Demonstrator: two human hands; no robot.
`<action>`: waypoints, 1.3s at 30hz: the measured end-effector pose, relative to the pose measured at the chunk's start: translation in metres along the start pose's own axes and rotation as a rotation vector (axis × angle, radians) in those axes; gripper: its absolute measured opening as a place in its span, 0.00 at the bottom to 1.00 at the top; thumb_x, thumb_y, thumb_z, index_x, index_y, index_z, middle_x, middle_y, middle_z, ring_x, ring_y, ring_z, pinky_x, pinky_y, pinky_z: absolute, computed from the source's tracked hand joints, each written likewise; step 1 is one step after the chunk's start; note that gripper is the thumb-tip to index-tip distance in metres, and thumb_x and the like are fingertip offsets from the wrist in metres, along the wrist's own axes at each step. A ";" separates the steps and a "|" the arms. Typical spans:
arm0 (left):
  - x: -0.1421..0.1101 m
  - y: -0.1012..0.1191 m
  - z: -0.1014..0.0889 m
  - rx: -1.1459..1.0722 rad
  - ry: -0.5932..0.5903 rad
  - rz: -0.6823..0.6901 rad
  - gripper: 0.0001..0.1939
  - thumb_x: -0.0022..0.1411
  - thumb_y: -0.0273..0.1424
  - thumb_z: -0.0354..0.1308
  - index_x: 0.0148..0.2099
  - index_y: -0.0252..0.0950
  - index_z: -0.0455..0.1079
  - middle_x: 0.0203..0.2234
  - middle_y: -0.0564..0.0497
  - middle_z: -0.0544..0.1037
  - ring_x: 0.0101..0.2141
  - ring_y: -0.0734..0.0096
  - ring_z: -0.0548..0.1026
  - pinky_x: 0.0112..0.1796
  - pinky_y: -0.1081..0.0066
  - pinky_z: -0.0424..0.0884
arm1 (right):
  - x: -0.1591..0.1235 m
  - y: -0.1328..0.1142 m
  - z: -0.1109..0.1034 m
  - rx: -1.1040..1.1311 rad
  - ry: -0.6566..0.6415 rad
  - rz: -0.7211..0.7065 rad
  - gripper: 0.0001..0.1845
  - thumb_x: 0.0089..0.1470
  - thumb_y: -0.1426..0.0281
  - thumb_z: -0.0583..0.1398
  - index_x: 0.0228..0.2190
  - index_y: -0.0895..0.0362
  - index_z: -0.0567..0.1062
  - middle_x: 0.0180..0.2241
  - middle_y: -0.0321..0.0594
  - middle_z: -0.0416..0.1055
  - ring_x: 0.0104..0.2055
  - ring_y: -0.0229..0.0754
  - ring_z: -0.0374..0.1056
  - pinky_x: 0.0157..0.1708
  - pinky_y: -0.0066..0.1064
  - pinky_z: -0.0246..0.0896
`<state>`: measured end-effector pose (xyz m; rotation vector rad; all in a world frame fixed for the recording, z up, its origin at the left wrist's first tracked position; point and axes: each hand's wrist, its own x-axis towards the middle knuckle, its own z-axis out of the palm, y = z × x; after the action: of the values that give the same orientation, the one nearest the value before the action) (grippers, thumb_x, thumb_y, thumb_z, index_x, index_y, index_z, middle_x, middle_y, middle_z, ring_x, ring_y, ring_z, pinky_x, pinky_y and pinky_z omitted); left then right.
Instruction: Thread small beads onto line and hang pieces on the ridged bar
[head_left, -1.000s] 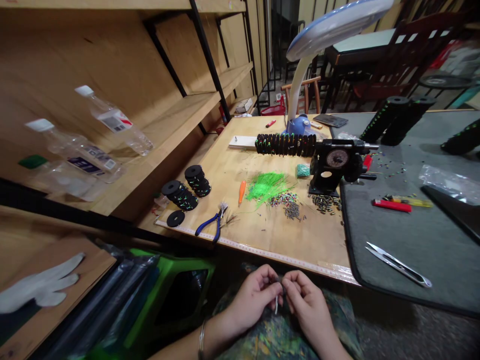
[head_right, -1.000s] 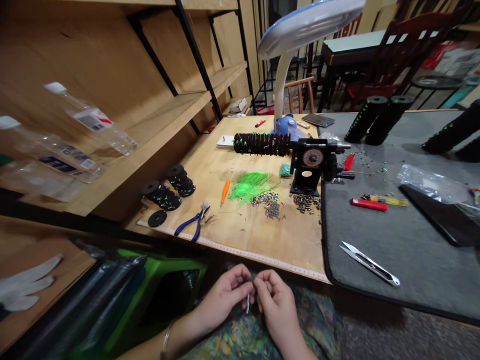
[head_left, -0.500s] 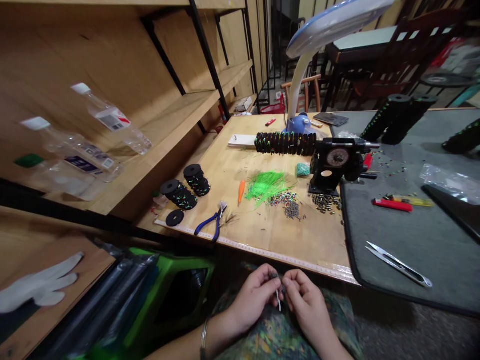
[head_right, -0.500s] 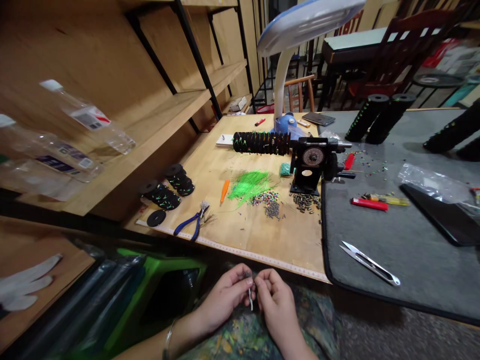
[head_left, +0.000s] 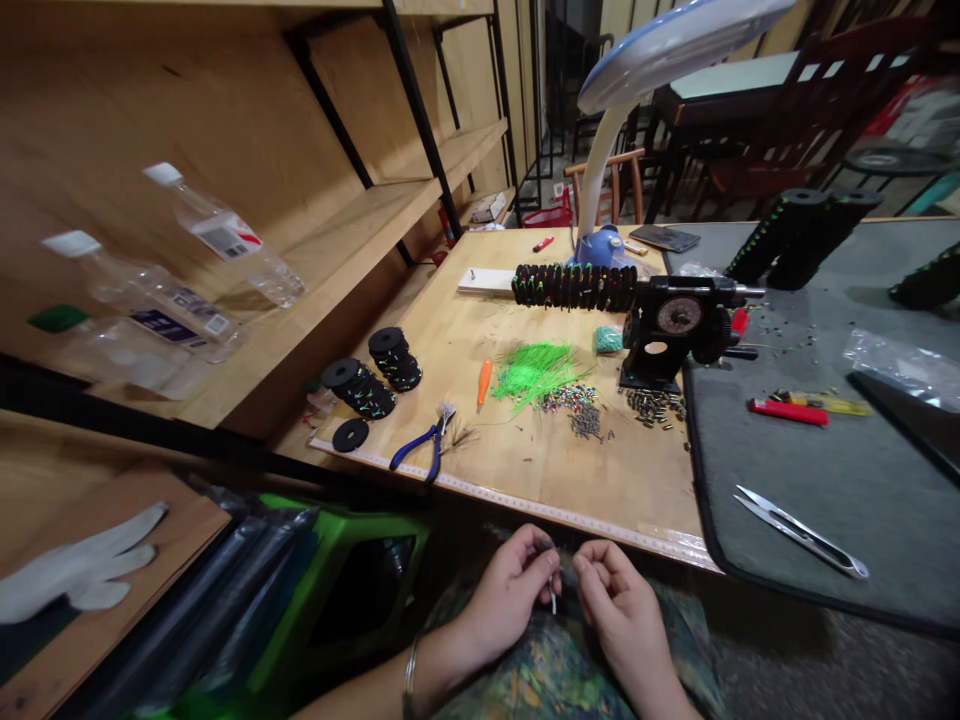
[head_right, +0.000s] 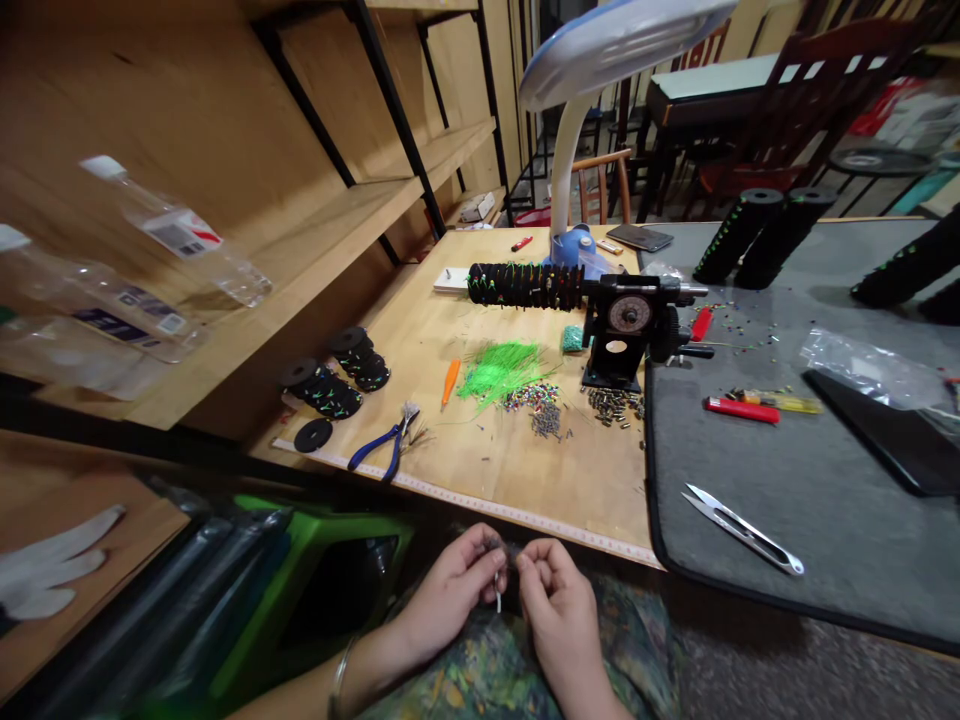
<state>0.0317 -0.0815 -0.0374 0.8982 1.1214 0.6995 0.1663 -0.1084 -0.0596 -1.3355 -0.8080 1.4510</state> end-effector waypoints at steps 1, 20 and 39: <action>0.000 0.000 0.000 0.018 0.007 0.009 0.20 0.55 0.48 0.59 0.31 0.36 0.61 0.20 0.57 0.67 0.21 0.77 0.63 0.26 0.74 0.60 | 0.000 0.000 0.000 -0.008 0.004 -0.005 0.26 0.45 0.44 0.62 0.25 0.55 0.67 0.14 0.24 0.54 0.15 0.31 0.46 0.16 0.24 0.39; -0.001 -0.010 -0.001 0.106 0.025 0.113 0.12 0.61 0.40 0.55 0.33 0.37 0.61 0.22 0.57 0.65 0.24 0.75 0.64 0.28 0.74 0.62 | 0.001 0.016 -0.002 -0.075 -0.019 -0.030 0.23 0.49 0.48 0.61 0.24 0.55 0.67 0.14 0.25 0.55 0.16 0.32 0.46 0.15 0.23 0.40; -0.003 -0.017 -0.005 0.272 0.063 0.213 0.05 0.63 0.32 0.52 0.35 0.36 0.62 0.26 0.54 0.67 0.28 0.72 0.67 0.32 0.72 0.64 | 0.002 0.023 -0.002 -0.065 -0.003 -0.016 0.23 0.51 0.48 0.60 0.25 0.56 0.66 0.14 0.23 0.53 0.16 0.30 0.45 0.16 0.23 0.38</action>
<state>0.0267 -0.0912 -0.0518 1.2480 1.2068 0.7647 0.1633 -0.1139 -0.0820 -1.3731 -0.8727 1.4252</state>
